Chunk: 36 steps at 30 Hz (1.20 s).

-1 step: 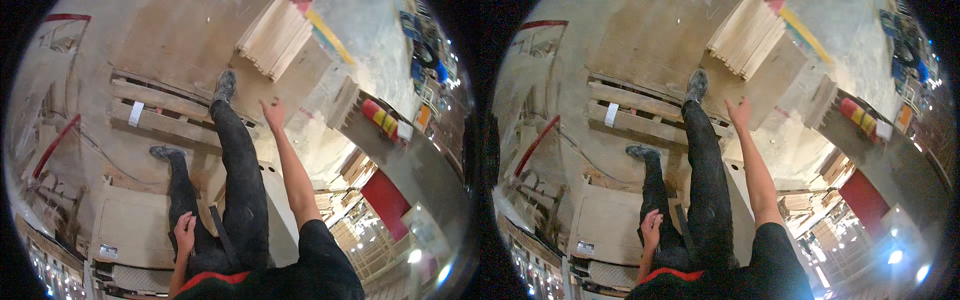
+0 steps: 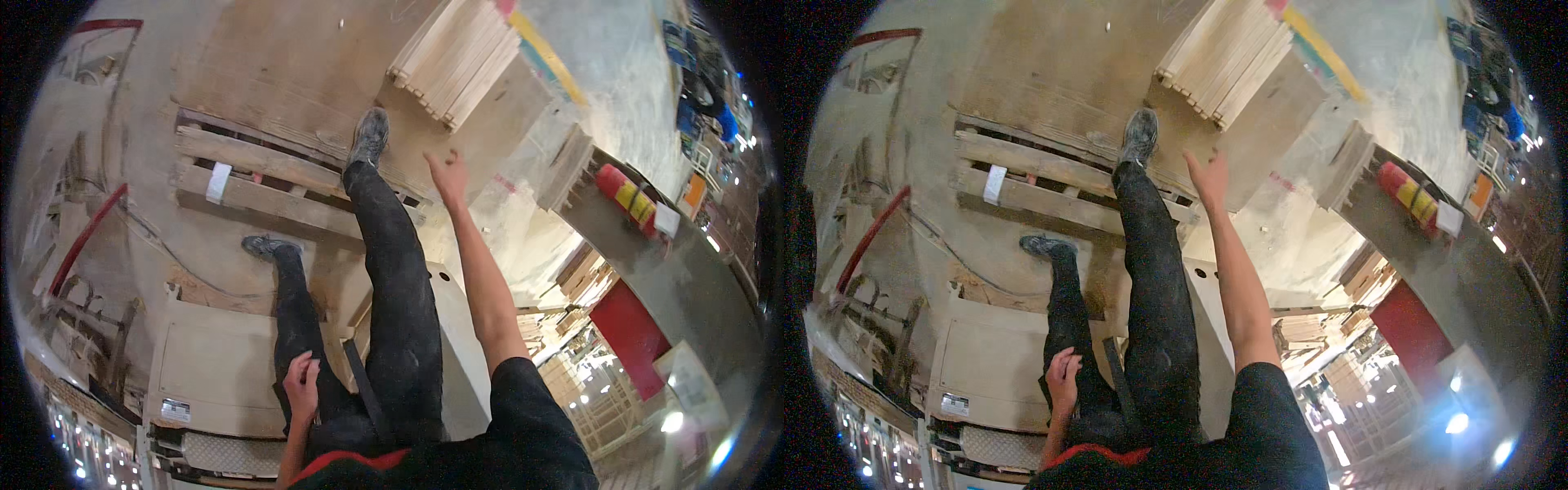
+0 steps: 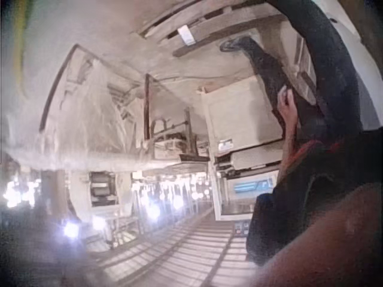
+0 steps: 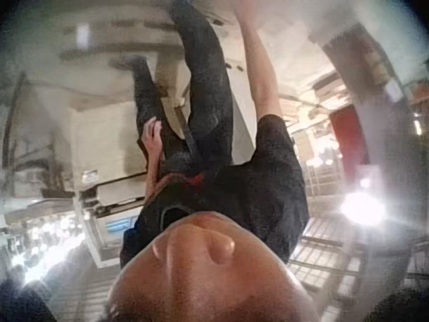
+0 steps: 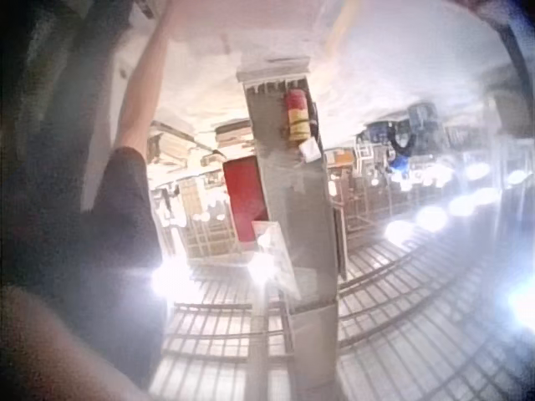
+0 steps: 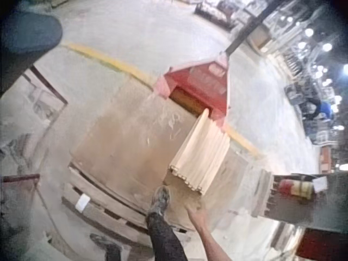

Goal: The person repeatedly picks up thin wooden planks from a machine output and stacks them on a pallet. After stacking several planks, the person uses a pallet jack to move the pallet across the factory floor and hands a paper to another worker.

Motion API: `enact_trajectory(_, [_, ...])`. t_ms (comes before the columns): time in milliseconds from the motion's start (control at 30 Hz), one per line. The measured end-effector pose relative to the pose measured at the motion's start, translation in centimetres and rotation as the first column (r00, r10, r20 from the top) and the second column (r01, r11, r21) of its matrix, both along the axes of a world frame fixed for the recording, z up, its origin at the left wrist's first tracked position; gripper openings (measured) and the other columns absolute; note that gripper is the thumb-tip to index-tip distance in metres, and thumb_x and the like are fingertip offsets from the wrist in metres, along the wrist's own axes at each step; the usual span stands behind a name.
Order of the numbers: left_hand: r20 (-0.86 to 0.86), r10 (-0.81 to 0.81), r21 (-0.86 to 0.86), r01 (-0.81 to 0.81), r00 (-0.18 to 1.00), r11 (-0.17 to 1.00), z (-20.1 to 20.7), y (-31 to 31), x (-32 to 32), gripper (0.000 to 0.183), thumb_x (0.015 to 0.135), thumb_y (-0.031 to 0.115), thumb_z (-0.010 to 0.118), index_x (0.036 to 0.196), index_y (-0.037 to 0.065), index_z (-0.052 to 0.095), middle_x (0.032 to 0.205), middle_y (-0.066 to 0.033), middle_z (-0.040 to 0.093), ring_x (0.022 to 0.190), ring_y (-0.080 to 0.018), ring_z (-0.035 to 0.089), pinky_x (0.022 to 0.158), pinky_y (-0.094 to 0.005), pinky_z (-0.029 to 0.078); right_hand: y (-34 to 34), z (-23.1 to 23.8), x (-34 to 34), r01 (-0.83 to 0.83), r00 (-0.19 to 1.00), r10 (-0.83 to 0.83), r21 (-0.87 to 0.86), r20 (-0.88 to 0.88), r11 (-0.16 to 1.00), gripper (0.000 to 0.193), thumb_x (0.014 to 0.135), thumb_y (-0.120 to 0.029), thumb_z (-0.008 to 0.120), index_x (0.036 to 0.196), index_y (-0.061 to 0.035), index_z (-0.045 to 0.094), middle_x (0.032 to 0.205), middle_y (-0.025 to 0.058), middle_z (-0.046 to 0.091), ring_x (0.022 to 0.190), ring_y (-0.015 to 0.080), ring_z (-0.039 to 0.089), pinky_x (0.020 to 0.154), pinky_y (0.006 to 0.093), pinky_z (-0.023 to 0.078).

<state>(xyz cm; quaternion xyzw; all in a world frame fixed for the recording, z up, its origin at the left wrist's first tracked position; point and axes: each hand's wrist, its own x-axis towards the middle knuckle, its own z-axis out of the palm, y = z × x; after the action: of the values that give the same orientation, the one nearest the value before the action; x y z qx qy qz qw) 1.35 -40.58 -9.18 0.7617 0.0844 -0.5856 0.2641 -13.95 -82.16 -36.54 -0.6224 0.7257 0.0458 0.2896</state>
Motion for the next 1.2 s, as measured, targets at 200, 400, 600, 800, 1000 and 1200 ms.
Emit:
enact_trajectory(200, [-0.003,-0.125,0.223,0.123,0.992,0.967,-4.8,-9.2,-1.8,0.024,0.089,0.017,0.057,0.105,-0.001,0.058,0.088,-0.0094,0.064,0.076,-0.0142,0.060,0.070,-0.0278,0.048,-11.9,-17.2,1.0,-0.034,0.992,0.019,-0.128,-0.122,0.991,0.098,0.060,-0.053,0.077,0.127,0.0063,0.036,0.118,0.0336,0.046,0.113,0.0430,0.045,0.091,0.0468,0.040])
enact_trajectory(400, [-0.009,-0.262,0.305,0.252,0.965,0.918,-6.8,-11.6,-2.8,0.023,0.084,0.017,0.062,0.098,-0.002,0.060,0.082,-0.0102,0.062,0.072,-0.0145,0.057,0.069,-0.0292,0.046,-14.0,-21.8,-4.6,-0.093,0.967,0.056,-0.139,-0.250,0.986,0.127,0.051,-0.056,0.081,0.140,-0.0006,0.010,0.126,0.0379,0.031,0.117,0.0476,0.037,0.093,0.0515,0.038])
enact_trajectory(600, [-0.054,-0.239,0.366,0.242,0.969,0.899,-7.8,-14.4,-2.7,0.025,0.088,0.021,0.059,0.103,0.000,0.059,0.087,-0.0101,0.063,0.077,-0.0162,0.060,0.068,-0.0286,0.049,-15.7,-22.9,-5.2,-0.137,0.977,0.126,-0.053,-0.172,0.989,0.135,0.048,-0.053,0.084,0.141,-0.0023,0.000,0.124,0.0366,0.033,0.113,0.0463,0.040,0.095,0.0465,0.038])
enact_trajectory(800, [-0.094,-0.222,0.329,0.241,0.971,0.913,-8.1,-16.2,-2.1,0.027,0.090,0.019,0.058,0.109,0.000,0.059,0.092,-0.0084,0.063,0.082,-0.0165,0.059,0.074,-0.0279,0.048,-16.5,-22.8,-4.8,-0.088,0.980,0.092,0.031,-0.175,0.996,0.136,0.049,-0.044,0.086,0.142,-0.0042,-0.004,0.124,0.0381,0.031,0.115,0.0470,0.038,0.097,0.0464,0.036])
enact_trajectory(1000, [-0.090,-0.276,0.356,0.290,0.957,0.889,-7.9,-16.0,-2.7,0.027,0.090,0.019,0.058,0.109,0.000,0.059,0.093,-0.0116,0.064,0.082,-0.0182,0.061,0.073,-0.0294,0.049,-16.6,-22.6,-4.2,0.008,0.968,0.005,0.051,-0.250,0.999,0.135,0.051,-0.039,0.085,0.142,-0.0064,-0.009,0.127,0.0419,0.023,0.118,0.0507,0.033,0.099,0.0507,0.032])
enact_trajectory(1200, [-0.132,-0.167,0.395,0.206,0.977,0.895,-7.8,-17.4,-3.0,0.027,0.091,0.020,0.057,0.109,0.000,0.059,0.092,-0.0121,0.065,0.084,-0.0188,0.061,0.074,-0.0295,0.048,-17.8,-22.0,-3.4,0.152,0.977,-0.150,-0.001,-0.150,0.988,0.131,0.055,-0.040,0.082,0.140,-0.0036,-0.011,0.126,0.0443,0.023,0.120,0.0526,0.030,0.101,0.0519,0.030])
